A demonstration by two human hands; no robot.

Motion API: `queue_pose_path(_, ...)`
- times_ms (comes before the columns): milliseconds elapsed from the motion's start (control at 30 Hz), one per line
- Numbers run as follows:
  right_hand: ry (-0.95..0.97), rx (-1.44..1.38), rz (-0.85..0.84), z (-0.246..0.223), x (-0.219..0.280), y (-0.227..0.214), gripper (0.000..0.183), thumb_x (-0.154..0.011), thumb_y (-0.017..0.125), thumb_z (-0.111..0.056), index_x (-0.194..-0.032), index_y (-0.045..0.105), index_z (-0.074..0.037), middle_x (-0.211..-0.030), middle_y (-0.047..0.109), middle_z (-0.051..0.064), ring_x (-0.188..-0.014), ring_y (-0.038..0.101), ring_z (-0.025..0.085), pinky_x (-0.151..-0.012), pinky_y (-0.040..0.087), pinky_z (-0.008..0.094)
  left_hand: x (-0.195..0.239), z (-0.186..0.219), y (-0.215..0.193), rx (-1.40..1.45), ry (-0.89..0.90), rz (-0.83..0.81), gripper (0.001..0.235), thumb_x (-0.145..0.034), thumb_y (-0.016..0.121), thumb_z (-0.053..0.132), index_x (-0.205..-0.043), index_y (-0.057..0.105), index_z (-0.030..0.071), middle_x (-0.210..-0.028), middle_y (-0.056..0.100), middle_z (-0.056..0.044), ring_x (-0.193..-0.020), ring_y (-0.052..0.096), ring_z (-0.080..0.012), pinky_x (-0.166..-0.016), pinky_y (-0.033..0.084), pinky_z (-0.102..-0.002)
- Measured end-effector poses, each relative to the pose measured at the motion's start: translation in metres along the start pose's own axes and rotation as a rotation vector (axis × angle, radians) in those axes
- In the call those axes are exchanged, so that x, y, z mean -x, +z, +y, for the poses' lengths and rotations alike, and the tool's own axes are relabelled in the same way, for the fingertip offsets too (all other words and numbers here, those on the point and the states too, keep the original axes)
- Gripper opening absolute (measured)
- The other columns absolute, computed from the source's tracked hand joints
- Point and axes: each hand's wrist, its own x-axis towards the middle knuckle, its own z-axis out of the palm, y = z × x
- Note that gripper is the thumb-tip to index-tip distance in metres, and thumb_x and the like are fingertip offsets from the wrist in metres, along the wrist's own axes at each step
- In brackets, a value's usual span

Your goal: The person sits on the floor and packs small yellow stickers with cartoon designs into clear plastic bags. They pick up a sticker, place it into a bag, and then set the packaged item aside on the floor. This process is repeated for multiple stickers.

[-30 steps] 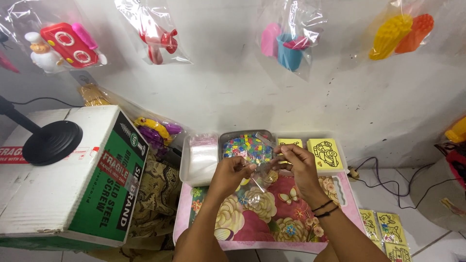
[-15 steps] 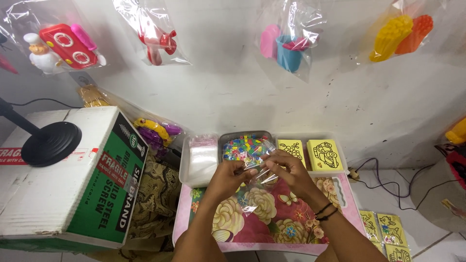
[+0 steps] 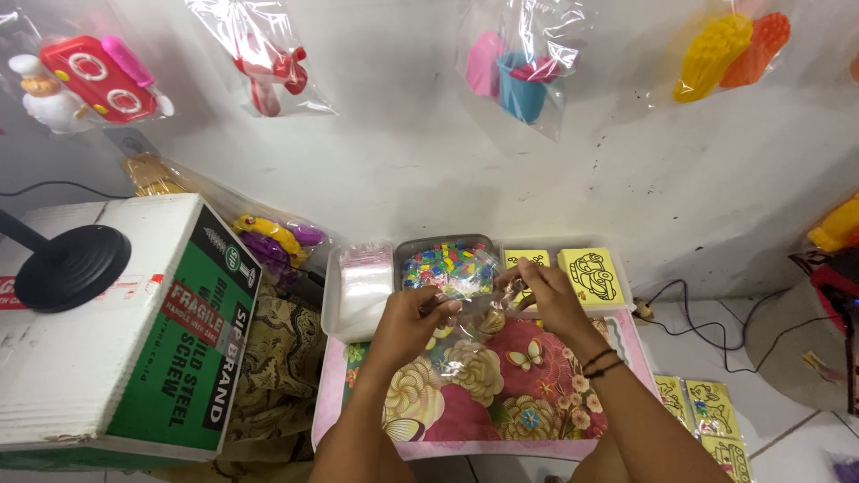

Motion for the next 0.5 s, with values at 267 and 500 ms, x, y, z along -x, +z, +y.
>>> queue_pose_path(267,0.179,0.789,0.091,0.088,-0.048,-0.057,0.039,-0.084,0.071,-0.039,-0.118,0.076,-0.02,-0.103,0.073,0.016,-0.109,0.07,0.038,-0.09,0.054,0.049,-0.001,-0.005,-0.001,-0.182,0.015,0.05,0.03,-0.094,0.074,0.028,-0.075,0.07,0.005,-0.059,0.07,-0.013,-0.059,0.069,-0.029,-0.065,0.053,-0.035)
queue_pose_path(500,0.413,0.802,-0.161,0.099,-0.052,-0.052,0.07,-0.086,0.07,-0.046,-0.146,0.057,-0.014,-0.147,0.054,0.028,-0.137,0.051,0.045,-0.11,0.045,0.053,0.001,-0.005,-0.003,-0.211,0.051,0.07,0.03,-0.093,0.074,0.028,-0.075,0.068,0.005,-0.061,0.071,-0.014,-0.064,0.069,-0.0387,-0.067,0.053,-0.04)
